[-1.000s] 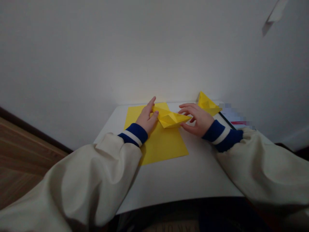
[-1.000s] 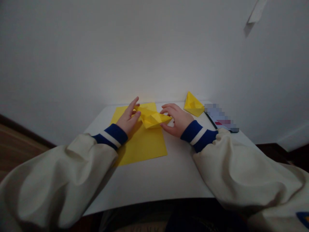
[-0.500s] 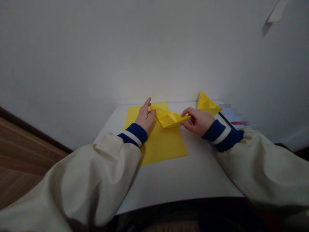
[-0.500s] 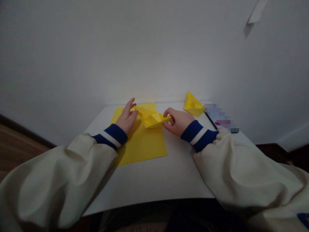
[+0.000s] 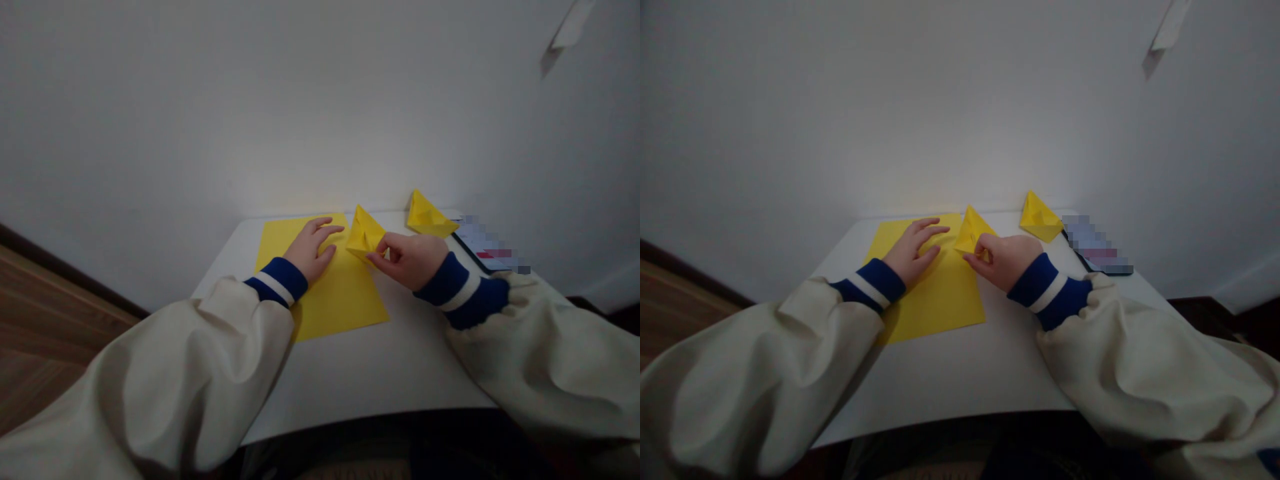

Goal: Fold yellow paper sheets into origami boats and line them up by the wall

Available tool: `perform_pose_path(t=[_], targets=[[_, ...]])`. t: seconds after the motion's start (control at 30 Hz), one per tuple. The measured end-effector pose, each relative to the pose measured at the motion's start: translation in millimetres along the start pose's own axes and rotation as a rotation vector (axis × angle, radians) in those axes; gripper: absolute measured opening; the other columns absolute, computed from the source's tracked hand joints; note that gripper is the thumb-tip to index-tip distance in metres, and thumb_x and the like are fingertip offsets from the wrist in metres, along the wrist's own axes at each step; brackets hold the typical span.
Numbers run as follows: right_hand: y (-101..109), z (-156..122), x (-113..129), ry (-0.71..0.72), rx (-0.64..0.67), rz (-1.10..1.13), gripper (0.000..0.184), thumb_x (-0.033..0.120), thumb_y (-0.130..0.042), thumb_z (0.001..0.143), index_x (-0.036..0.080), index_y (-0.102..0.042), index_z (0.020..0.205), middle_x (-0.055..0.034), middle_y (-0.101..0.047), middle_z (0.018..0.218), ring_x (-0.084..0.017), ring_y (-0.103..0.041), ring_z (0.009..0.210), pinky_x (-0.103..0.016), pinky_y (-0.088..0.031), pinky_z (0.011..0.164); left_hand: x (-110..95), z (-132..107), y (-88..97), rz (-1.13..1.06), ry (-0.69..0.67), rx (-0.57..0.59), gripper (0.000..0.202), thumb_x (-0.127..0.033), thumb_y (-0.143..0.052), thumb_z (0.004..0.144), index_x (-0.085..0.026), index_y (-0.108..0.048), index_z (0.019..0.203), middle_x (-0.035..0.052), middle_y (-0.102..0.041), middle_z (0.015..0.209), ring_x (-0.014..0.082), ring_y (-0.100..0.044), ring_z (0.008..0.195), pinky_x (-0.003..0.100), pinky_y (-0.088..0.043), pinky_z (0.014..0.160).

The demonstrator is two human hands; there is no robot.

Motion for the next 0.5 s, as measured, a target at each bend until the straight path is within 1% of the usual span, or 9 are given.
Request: perform_pose_path(t=[0.07,0.17,0.23,0.3,0.4,0.5], targets=[[-3,-1,3,0.015,0.029,0.028,0.043,0.06,-0.04,0.081,0.023,-0.062,0.077,0.0016,-0.06,0.052,-0.012,-0.05,0.048,-0.025,-0.022,0.047,-6,0,-5.4,-0.016,-0.024,0.06,0.032,-0.019,-0.047,0.083,-0.018,-0.056,0.114,0.0109,-0.046,0.127,0.0212,-0.044,0.12,0.044,-0.035,0.104],[-4,-2,4,0.053,0.1,0.064,0.044,0.06,-0.043,0.079,0.023,-0.062,0.092,0.0019,-0.061,0.054,-0.012,-0.05,0.048,-0.024,-0.022,0.047,-7,-3,-11.6,-0.031,-0.039,0.109,0.03,-0.017,-0.047,0.083,-0.017,-0.057,0.112,0.0111,-0.047,0.126,0.0212,-0.045,0.12,0.044,-0.036,0.104],[-5,-3,8,0.131,0.172,0.056,0.044,0.057,-0.043,0.08,0.023,-0.059,0.104,0.0012,-0.062,0.059,-0.012,-0.051,0.049,-0.024,-0.022,0.048,-4,-7,-14.0,-0.031,-0.043,0.116,0.03,-0.016,-0.047,0.083,-0.017,-0.057,0.111,0.0112,-0.047,0.126,0.0214,-0.045,0.119,0.045,-0.036,0.104],[-6,-3,8,0.181,0.212,-0.004,0.042,0.05,-0.043,0.081,0.023,-0.056,0.111,0.0002,-0.064,0.063,-0.013,-0.052,0.05,-0.025,-0.022,0.048,-1,-10,-13.8,-0.033,-0.046,0.107,0.03,-0.016,-0.047,0.083,-0.018,-0.056,0.111,0.0112,-0.047,0.126,0.0217,-0.045,0.119,0.046,-0.036,0.103],[-11,-2,0,0.16,0.239,-0.106,0.04,0.043,-0.045,0.08,0.023,-0.054,0.113,-0.0008,-0.066,0.066,-0.015,-0.053,0.052,-0.025,-0.021,0.048,-7,-13,-8.2,-0.068,-0.082,0.074,0.03,-0.02,-0.049,0.084,-0.018,-0.055,0.114,0.0113,-0.048,0.123,0.0215,-0.046,0.117,0.047,-0.037,0.102],[-19,-1,-6,0.128,0.229,-0.141,0.034,0.039,-0.043,0.081,0.023,-0.056,0.109,-0.0012,-0.067,0.069,-0.016,-0.055,0.055,-0.026,-0.021,0.048,-28,-13,1.8,-0.127,-0.192,0.042,0.035,-0.028,-0.054,0.084,-0.019,-0.053,0.118,0.0108,-0.05,0.116,0.0205,-0.047,0.112,0.045,-0.039,0.099]])
Point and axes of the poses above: each hand's wrist, its own z-axis towards the middle knuckle, its own y-axis out of the back of the hand, x = y × z, the point moved 9 cm from there along z, towards the middle knuckle
